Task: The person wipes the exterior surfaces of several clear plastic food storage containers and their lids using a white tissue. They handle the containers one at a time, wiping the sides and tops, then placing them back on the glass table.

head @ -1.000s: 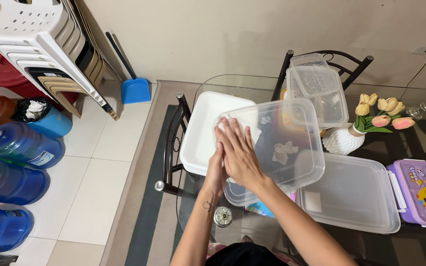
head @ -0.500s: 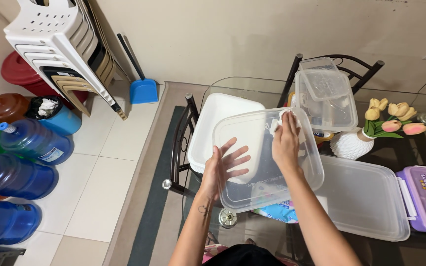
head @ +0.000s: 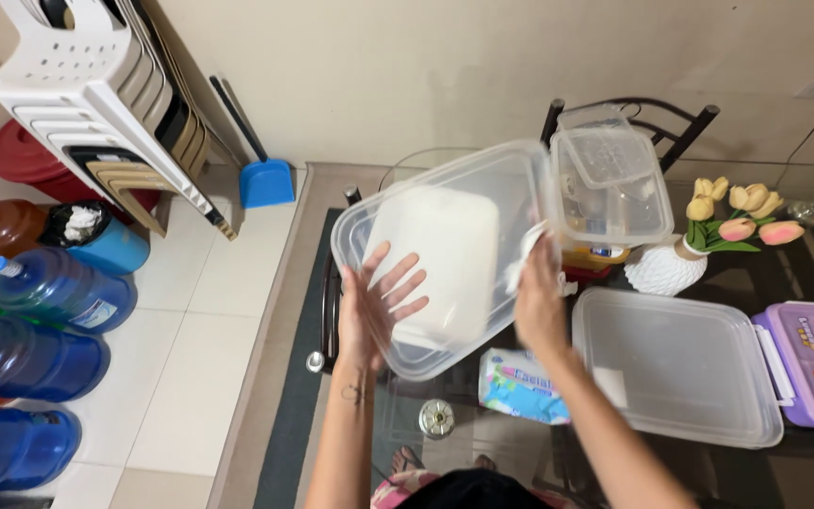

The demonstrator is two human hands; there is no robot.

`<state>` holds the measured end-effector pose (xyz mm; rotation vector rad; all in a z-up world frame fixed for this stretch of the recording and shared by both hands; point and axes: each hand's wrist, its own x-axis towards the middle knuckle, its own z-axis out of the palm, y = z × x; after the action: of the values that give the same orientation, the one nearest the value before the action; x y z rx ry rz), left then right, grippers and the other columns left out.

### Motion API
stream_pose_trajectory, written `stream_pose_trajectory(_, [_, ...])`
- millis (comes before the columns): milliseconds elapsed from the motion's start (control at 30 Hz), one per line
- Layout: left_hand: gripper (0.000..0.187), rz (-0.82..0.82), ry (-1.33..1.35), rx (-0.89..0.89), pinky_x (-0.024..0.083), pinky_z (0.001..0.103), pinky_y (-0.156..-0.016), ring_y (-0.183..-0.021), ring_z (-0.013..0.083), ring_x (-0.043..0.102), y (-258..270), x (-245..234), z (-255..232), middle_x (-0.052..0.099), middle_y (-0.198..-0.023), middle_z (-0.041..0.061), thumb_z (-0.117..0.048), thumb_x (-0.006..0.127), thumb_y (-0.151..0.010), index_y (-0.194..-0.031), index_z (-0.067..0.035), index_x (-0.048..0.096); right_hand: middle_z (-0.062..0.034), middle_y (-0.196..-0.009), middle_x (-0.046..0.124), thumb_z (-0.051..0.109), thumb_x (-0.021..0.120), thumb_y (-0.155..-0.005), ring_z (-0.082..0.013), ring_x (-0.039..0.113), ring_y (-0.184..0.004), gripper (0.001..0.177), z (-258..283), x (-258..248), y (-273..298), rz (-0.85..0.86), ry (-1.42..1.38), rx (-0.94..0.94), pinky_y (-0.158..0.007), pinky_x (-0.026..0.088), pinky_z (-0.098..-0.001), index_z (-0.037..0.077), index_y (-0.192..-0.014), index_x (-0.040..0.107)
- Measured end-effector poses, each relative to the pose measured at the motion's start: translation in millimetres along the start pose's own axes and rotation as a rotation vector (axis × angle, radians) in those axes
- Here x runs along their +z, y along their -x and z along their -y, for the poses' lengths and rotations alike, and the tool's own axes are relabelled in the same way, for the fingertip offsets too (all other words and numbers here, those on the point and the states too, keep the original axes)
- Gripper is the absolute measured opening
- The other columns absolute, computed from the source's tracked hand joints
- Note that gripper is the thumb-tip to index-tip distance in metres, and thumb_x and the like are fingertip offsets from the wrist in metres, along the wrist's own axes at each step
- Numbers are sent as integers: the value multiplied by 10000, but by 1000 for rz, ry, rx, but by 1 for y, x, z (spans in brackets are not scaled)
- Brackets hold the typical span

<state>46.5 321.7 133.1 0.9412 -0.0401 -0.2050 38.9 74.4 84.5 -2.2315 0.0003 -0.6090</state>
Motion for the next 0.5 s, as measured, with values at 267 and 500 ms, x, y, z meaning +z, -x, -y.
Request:
stream_pose_trajectory(267, [820, 43, -17, -55, 605, 419, -920, -1212, 317, 674, -23, 18, 30, 651, -1365, 219, -693, 359, -961, -1489, -73, 459, -236, -1644, 350, -2, 478, -1015, -351, 331, -1536, 553, 59, 29, 2, -23, 45, -432, -1276, 301, -485, -46, -1557, 372])
stream_pose_trajectory(500, [687, 22, -209, -88, 634, 400, -789, -1028, 267, 729, -25, 28, 56, 725, -1165, 175, -580, 430, -984, -1346, -30, 625, -256, -1561, 449, -53, 493, -1020, -368, 374, -1513, 482, 78, 23, -26, -57, -20, -467, -1284, 285, -479, -77, -1498, 433])
